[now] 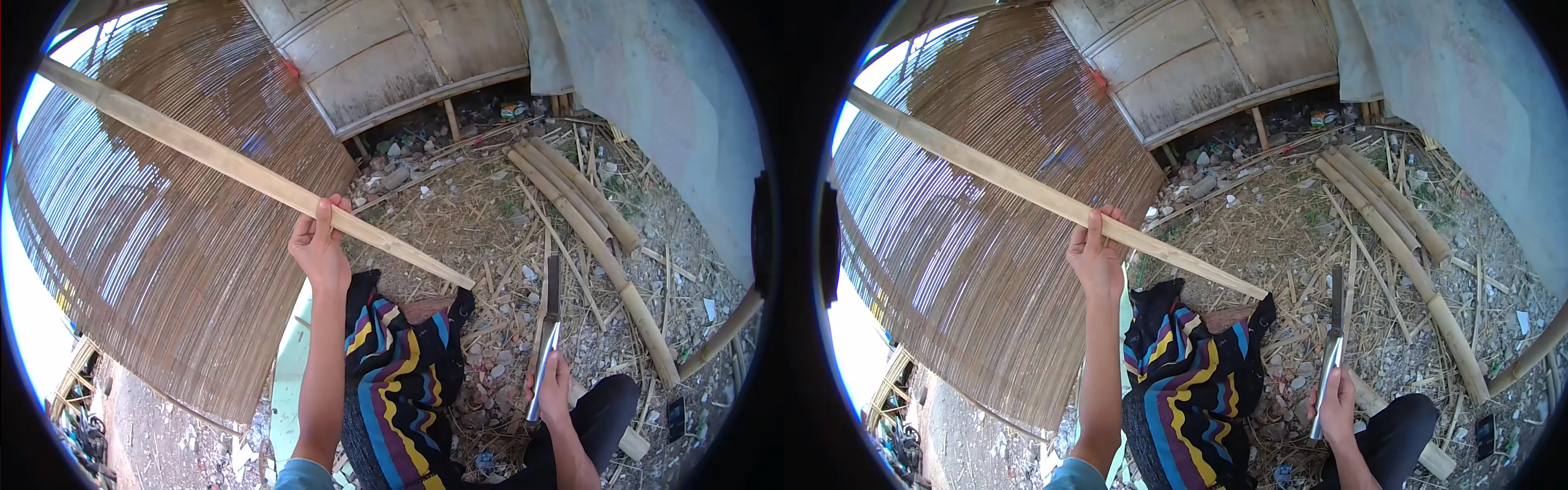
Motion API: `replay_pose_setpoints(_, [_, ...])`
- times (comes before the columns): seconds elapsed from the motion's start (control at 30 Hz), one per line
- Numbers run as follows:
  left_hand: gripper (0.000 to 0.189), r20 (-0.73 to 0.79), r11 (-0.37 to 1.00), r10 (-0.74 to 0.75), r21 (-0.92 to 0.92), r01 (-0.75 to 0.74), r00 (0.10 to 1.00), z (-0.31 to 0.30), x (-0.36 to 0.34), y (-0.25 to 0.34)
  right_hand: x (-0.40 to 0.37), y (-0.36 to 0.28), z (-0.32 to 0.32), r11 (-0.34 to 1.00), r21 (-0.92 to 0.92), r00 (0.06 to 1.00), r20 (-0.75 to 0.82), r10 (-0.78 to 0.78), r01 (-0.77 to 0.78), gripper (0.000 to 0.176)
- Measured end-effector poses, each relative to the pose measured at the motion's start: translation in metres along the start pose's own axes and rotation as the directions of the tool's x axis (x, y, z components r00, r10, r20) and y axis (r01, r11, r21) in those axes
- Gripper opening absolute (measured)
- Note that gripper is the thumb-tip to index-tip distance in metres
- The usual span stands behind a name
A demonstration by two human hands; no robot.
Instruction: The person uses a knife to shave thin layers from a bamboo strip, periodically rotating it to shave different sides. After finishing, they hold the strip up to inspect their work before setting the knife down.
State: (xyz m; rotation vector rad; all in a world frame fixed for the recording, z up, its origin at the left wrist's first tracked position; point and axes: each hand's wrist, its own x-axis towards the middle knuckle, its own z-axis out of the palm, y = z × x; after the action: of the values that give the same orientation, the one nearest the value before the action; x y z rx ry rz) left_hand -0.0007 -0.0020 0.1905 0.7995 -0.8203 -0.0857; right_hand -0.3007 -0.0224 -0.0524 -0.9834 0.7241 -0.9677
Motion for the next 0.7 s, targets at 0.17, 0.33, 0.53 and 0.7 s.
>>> replay_pose_setpoints(0.17, [0.024, -0.015, 0.996, 0.013, 0.085, -0.012, 1.0, 0.003, -0.002, 0.002, -0.004, -0.011, -0.001, 0.999, 0.037, 1.0, 0.005, 0.001, -0.001, 0.038])
replay_pose_setpoints(0.33, [0.022, -0.007, 0.999, -0.017, 0.034, 0.017, 1.0, 0.008, -0.01, -0.007, -0.005, -0.017, -0.002, 0.996, 0.088, 0.999, -0.036, 0.036, -0.032, 0.039])
replay_pose_setpoints(0.53, [0.021, 0.041, 0.996, 0.014, 0.087, -0.018, 0.999, 0.012, -0.012, -0.017, -0.003, -0.021, -0.004, 0.992, 0.123, 0.998, -0.057, 0.039, -0.032, 0.041])
replay_pose_setpoints(0.7, [0.022, 0.164, 0.929, 0.034, 0.357, -0.092, 0.986, 0.01, -0.006, -0.022, -0.001, -0.023, -0.006, 0.987, 0.158, 0.998, -0.053, 0.028, -0.019, 0.042])
